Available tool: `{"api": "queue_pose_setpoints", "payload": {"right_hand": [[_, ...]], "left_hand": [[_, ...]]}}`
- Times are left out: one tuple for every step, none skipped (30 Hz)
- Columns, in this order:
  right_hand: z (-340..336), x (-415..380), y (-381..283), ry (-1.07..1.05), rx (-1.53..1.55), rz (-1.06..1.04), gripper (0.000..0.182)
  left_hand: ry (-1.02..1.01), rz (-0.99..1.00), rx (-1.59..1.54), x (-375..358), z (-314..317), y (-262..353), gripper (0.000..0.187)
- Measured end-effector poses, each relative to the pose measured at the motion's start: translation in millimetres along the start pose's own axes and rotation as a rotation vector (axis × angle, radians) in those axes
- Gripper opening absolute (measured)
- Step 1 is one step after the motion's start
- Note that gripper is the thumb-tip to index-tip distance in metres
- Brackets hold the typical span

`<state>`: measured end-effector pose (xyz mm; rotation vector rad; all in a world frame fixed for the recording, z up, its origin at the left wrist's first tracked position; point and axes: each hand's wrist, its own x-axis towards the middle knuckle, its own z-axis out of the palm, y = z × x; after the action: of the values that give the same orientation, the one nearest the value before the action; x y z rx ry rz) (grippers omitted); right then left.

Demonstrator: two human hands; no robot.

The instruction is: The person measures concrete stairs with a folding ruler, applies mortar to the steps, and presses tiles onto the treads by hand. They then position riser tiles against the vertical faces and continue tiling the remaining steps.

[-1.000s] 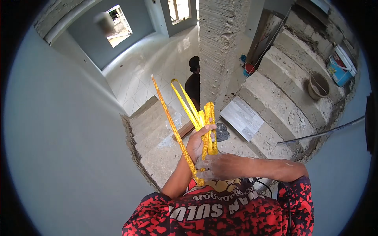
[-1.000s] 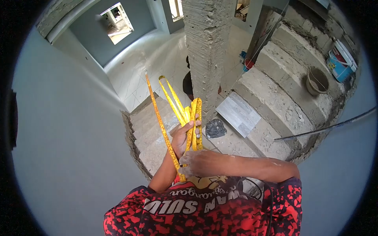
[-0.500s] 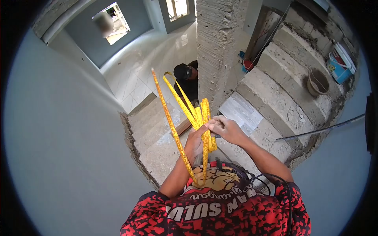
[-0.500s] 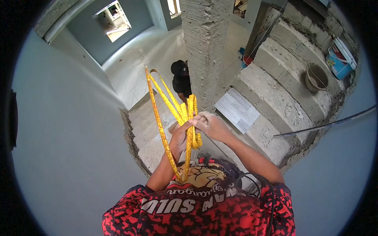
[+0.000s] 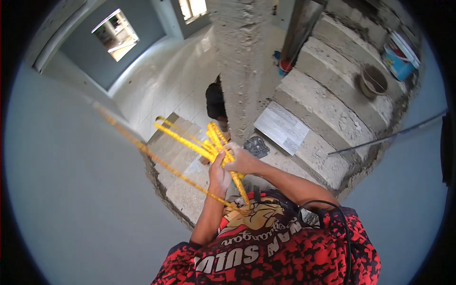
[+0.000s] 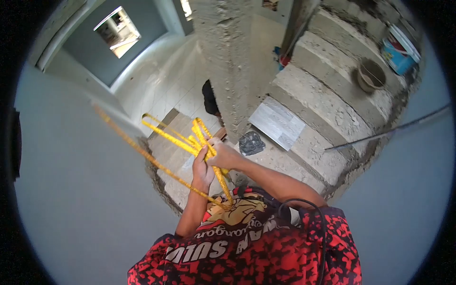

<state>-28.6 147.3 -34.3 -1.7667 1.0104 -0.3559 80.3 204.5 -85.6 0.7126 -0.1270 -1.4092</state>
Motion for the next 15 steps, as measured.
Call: {"api": "queue_pose_setpoints", "payload": {"right_hand": [[5,0,5,-0.001,0.096,0.006,0.071],[9,0,10,-0.003,0.192,0.008,0.074],[12,1,18,0.026,0.194,0.015,0.074],[16,4,26,-0.002,0.203,0.011,0.077],[20,6,34,-0.032,0.215,0.006,0.079],[20,5,35,-0.006,0.224,0.011,0.079],[19,4,37,-0.05,0.217,0.019,0.082],[19,3,38,-0.094,0.213,0.029,0.084],[22,-2,34,0.012,0.181,0.028,0.057],[19,-5,31,0.031,0.191,0.037,0.057],[17,-8,28,0.008,0.169,0.074,0.055],[15,-9,25,-0.018,0.146,0.108,0.054],[26,-8,34,0.104,0.145,0.012,0.047],[33,-4,44,0.11,0.147,0.013,0.047],[35,0,48,0.085,0.14,0.029,0.046]], "left_hand": [[0.003,0.005,0.027,0,-2,-1,0.032],[-0.018,-0.016,0.033,0,-3,-3,0.032],[0.023,0.001,0.061,-2,0,-6,0.033],[0.064,0.019,0.089,-3,2,-6,0.033],[0.116,-0.023,0.116,-6,3,-5,0.034],[0.1,-0.04,0.13,-7,2,-6,0.034],[0.094,-0.039,0.125,-7,-1,-7,0.035],[0.089,-0.038,0.121,-7,-4,-8,0.035],[0.105,-0.038,0.154,-7,-5,-10,0.034],[0.096,-0.056,0.166,-6,-5,-12,0.034],[0.085,-0.039,0.173,-7,-5,-14,0.033],[0.075,-0.019,0.178,-8,-4,-15,0.033],[0.127,-0.042,0.175,-6,-8,-16,0.032],[0.123,-0.045,0.179,-6,-11,-18,0.032],[0.133,-0.062,0.192,-5,-11,-17,0.032]]}}
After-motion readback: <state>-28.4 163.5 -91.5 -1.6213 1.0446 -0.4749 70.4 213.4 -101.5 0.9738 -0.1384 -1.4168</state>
